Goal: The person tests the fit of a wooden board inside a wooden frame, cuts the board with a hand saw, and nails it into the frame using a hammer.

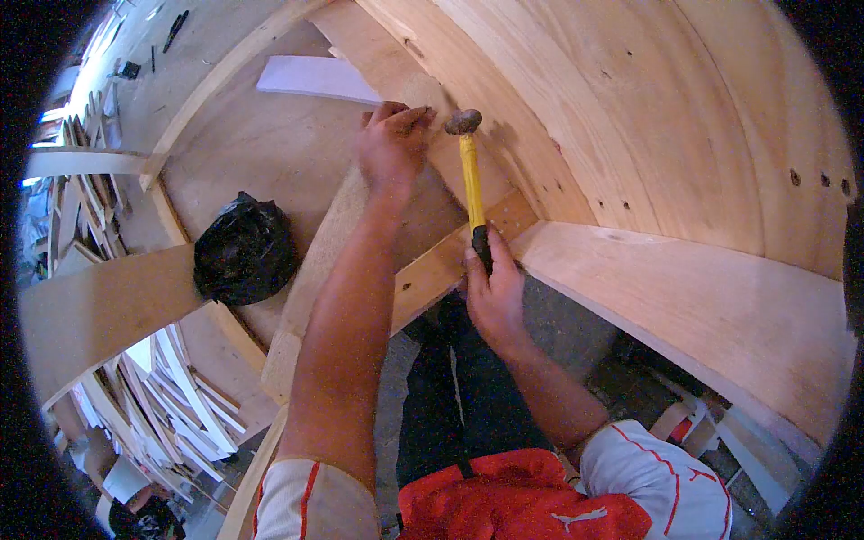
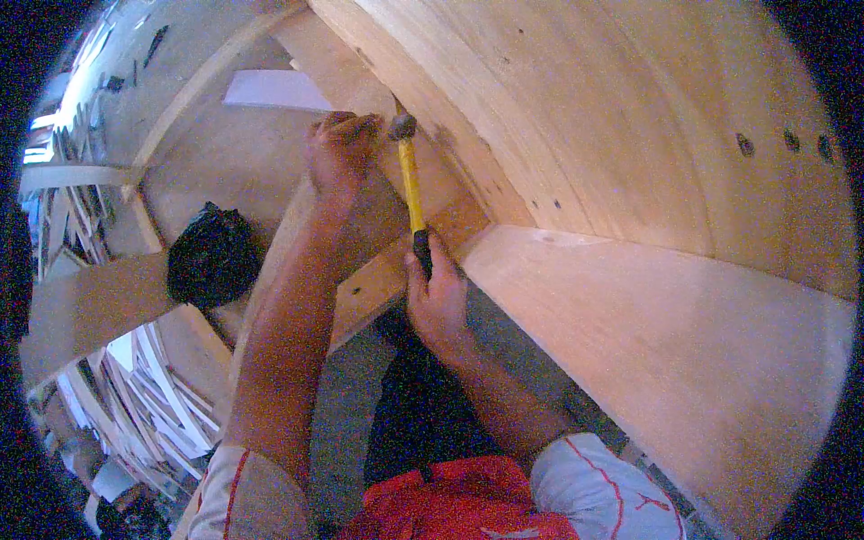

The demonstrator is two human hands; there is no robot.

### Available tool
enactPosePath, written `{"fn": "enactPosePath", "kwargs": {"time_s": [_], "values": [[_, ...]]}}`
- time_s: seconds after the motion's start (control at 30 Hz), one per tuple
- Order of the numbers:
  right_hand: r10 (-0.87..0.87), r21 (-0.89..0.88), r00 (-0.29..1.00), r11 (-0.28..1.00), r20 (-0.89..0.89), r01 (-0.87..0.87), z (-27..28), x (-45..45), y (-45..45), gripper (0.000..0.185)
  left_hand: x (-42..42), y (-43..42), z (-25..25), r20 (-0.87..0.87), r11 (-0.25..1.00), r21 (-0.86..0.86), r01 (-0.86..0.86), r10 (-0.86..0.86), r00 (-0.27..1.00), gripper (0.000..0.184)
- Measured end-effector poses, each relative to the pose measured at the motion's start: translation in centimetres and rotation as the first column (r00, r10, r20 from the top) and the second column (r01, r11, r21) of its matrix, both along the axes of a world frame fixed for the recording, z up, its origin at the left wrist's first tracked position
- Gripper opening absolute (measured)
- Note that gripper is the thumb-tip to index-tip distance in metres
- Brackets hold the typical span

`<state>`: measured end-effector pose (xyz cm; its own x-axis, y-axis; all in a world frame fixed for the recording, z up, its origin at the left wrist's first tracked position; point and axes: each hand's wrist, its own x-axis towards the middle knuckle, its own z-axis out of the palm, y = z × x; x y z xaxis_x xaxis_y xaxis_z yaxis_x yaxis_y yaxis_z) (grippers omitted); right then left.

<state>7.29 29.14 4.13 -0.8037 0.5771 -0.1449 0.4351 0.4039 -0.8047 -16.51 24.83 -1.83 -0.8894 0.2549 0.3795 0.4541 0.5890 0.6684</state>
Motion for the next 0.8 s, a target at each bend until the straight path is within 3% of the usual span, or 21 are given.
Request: {"fn": "enactPosePath", "kwargs": {"time_s": [0.1,0.4,0.5,0.6,0.8], "values": [[0.007,0.041,0.995,0.999,-0.102,-0.003,1.5,-1.3,-0.1,0.054,0.3,0.3,0.5,-0.031,1.0,-0.004,-0.014,0.014,0.999,0.014],[0.168,0.174,0.974,0.975,-0.155,-0.14,2.1,-3.7,0.3,0.062,0.4,0.1,0.2,-0.02,0.998,-0.058,0.024,-0.025,0.999,0.012],[0.14,-0.025,0.99,0.99,0.029,-0.139,3.6,-4.0,0.3,0.059,0.4,0.0,0.4,-0.052,0.996,-0.086,0.031,-0.035,0.998,0.012],[0.132,0.078,0.987,0.989,-0.092,-0.125,3.5,-3.9,-0.1,0.06,0.4,-0.1,0.7,-0.062,0.996,-0.091,0.02,-0.025,0.998,0.012],[0.166,0.102,0.986,0.981,0.014,-0.167,3.1,-4.1,0.4,0.061,0.4,0.2,0.1,-0.03,0.994,-0.109,0.0,-0.003,1.0,0.013]]}}
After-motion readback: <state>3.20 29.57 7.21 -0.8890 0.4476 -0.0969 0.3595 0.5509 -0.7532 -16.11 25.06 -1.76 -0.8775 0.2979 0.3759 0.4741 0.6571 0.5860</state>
